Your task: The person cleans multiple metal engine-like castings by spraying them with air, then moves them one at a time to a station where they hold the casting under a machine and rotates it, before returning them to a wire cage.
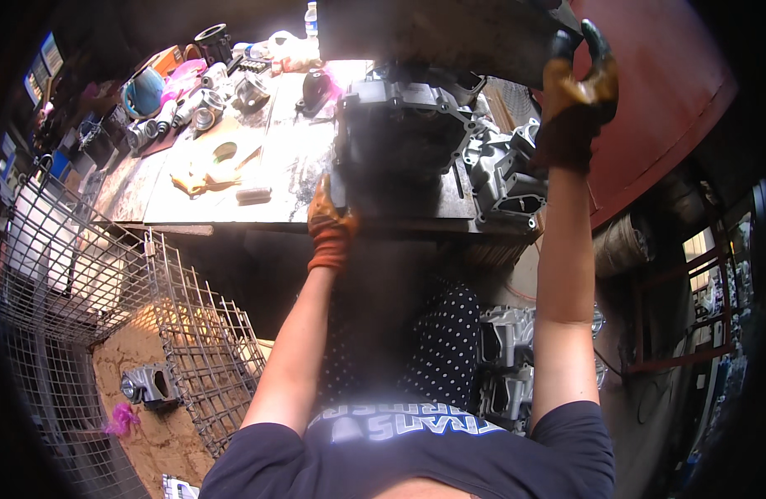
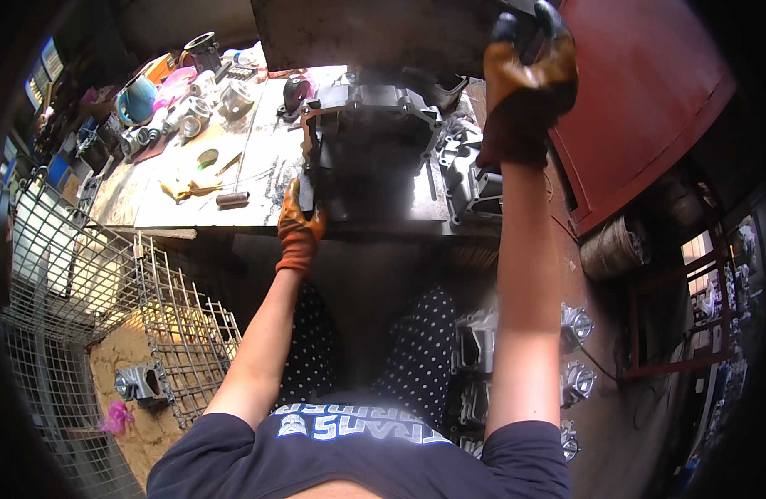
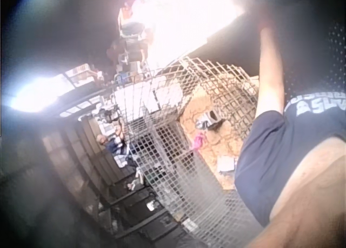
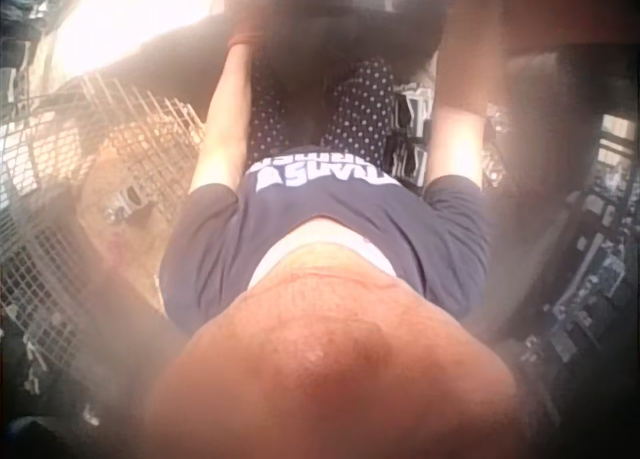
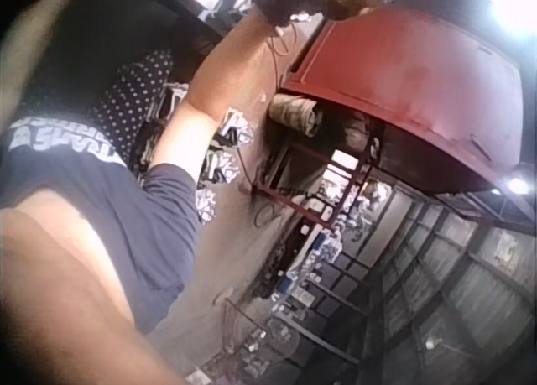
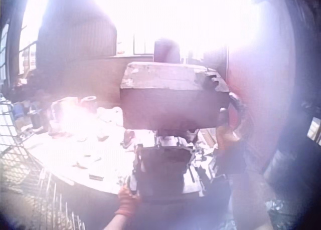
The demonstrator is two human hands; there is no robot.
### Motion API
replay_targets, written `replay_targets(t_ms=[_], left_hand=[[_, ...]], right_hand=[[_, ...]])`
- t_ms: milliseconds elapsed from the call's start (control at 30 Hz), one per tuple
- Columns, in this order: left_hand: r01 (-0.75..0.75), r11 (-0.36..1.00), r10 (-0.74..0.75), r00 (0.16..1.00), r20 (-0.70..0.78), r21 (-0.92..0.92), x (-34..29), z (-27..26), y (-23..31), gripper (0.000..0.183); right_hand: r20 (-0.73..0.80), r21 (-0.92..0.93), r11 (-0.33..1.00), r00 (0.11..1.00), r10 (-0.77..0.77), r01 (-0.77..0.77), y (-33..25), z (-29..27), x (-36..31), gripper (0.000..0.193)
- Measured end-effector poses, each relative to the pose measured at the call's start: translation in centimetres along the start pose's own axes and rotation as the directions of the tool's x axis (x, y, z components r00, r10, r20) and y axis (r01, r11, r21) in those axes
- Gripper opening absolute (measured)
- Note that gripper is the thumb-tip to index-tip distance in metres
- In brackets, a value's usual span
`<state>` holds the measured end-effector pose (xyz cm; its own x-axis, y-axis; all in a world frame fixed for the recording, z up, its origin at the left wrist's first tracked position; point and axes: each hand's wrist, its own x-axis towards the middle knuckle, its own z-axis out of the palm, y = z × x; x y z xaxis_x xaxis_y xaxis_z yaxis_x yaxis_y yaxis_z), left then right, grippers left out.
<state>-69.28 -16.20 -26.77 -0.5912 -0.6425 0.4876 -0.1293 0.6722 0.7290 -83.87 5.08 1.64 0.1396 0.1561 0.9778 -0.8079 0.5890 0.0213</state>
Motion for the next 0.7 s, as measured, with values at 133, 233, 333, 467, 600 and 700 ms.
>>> replay_targets(t_ms=[133, 233, 333, 467, 600, 700], left_hand=[[-0.075, 0.997, 0.075, 0.997, 0.007, -0.023, 1.1, 0.1, -0.8, 0.060], [-0.093, 0.996, 0.093, 0.996, 0.002, -0.012, 1.3, 0.3, -0.7, 0.059], [-0.076, 0.997, 0.077, 0.996, -0.046, 0.011, 1.0, 0.1, -0.8, 0.062], [-0.381, 0.869, 0.439, 0.888, -0.137, 0.316, 0.8, -1.0, 4.0, 0.061], [-0.561, 0.775, 0.556, 0.824, 0.110, 0.291, 2.0, 5.0, 6.4, 0.068], [-0.562, 0.765, 0.492, 0.825, 0.279, 0.313, 3.1, 7.6, 5.3, 0.076]], right_hand=[[0.366, 0.388, 0.765, 0.847, 0.385, -0.515, -4.4, -4.4, -8.2, 0.019], [0.677, 0.115, 0.867, 0.677, 0.288, -0.484, -5.4, -9.7, -18.9, 0.028], [0.854, 0.034, 0.741, 0.404, 0.327, -0.670, -7.6, -13.1, -27.0, 0.039], [0.803, -0.285, -0.318, -0.406, 0.436, -0.904, -7.7, -16.0, -38.1, 0.036], [0.780, -0.278, -0.450, -0.473, 0.410, -0.849, -8.3, -19.3, -51.1, 0.028], [0.802, -0.364, -0.327, -0.472, 0.366, -0.872, -10.9, -20.9, -52.2, 0.030]])
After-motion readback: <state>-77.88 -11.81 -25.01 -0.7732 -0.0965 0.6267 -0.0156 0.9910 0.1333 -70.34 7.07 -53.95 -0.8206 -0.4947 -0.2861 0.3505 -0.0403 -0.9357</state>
